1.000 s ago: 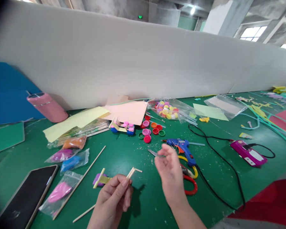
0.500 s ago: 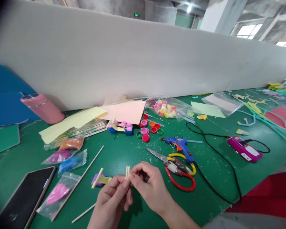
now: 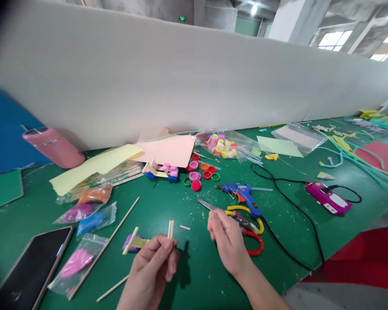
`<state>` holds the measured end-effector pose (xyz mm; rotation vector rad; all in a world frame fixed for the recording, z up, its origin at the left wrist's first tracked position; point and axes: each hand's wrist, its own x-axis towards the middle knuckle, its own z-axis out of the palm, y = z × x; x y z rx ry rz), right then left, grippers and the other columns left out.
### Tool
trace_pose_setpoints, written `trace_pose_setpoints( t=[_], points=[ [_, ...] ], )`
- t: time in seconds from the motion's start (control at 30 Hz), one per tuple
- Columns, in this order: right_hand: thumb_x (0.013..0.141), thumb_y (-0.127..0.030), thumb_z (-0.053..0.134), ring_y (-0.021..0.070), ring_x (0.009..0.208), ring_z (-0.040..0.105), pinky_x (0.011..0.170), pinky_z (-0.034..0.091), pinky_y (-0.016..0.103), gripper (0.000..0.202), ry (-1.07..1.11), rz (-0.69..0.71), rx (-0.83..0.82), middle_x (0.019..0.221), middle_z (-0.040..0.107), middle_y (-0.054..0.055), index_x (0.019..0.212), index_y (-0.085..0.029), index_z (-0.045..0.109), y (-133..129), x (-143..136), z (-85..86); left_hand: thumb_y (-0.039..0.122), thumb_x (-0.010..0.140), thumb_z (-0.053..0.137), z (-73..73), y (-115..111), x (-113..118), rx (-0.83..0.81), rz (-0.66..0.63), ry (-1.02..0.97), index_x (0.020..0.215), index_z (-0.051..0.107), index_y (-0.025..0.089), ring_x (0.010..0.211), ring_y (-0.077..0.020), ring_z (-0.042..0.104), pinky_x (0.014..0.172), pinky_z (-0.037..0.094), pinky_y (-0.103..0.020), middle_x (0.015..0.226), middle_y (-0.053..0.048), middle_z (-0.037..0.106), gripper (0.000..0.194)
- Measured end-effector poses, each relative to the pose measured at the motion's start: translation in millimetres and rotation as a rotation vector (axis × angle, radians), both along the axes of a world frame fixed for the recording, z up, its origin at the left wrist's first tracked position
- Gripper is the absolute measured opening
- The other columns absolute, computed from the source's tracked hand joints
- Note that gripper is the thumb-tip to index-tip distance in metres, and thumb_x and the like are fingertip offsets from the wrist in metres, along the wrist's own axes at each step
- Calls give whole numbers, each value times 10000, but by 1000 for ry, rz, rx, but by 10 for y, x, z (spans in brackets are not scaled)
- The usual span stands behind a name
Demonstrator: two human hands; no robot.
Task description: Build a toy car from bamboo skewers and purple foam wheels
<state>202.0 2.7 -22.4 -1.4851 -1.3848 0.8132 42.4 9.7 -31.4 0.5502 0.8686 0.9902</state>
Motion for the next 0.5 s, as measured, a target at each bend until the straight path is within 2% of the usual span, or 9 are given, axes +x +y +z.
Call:
trace_pose_setpoints(
  t=[0.07,0.17,0.23,0.4,0.5],
  points=[
    [930,-306,325,119,531,415,514,352,238,332,-52,11,-12,568,411,-34,622,-206,397,-8,24,-35,316,708,672,-16,14,-14,2,-14,-18,648,587,132,362,-31,381,407,255,-141,399,33,540,211],
    [883,-250,435,132,623,497,571,417,237,84,-152,-8,-15,740,524,6,879,-192,496,14,44,-123,312,729,652,-29,39,-43,19,-7,-29,665,596,140,375,-36,388,429,281,-151,400,34,538,192],
    [866,-202,441,144,699,539,637,455,251,174,-257,-15,1,860,560,38,1036,-190,474,33,35,-167,307,730,650,-36,52,-63,30,17,-25,672,602,144,381,-40,392,439,299,-160,403,35,535,180],
    [816,-179,494,136,691,577,659,471,243,142,-369,54,22,811,611,2,937,-224,554,81,-37,-141,310,731,646,-62,58,-88,39,37,-16,695,619,151,396,-52,404,452,330,-175,408,37,526,166],
    [804,-200,499,139,701,586,662,473,241,145,-427,-13,29,825,617,2,936,-225,554,148,90,-104,311,735,642,-57,61,-82,48,39,-18,690,622,153,396,-50,393,467,340,-179,406,39,522,165]
  ],
)
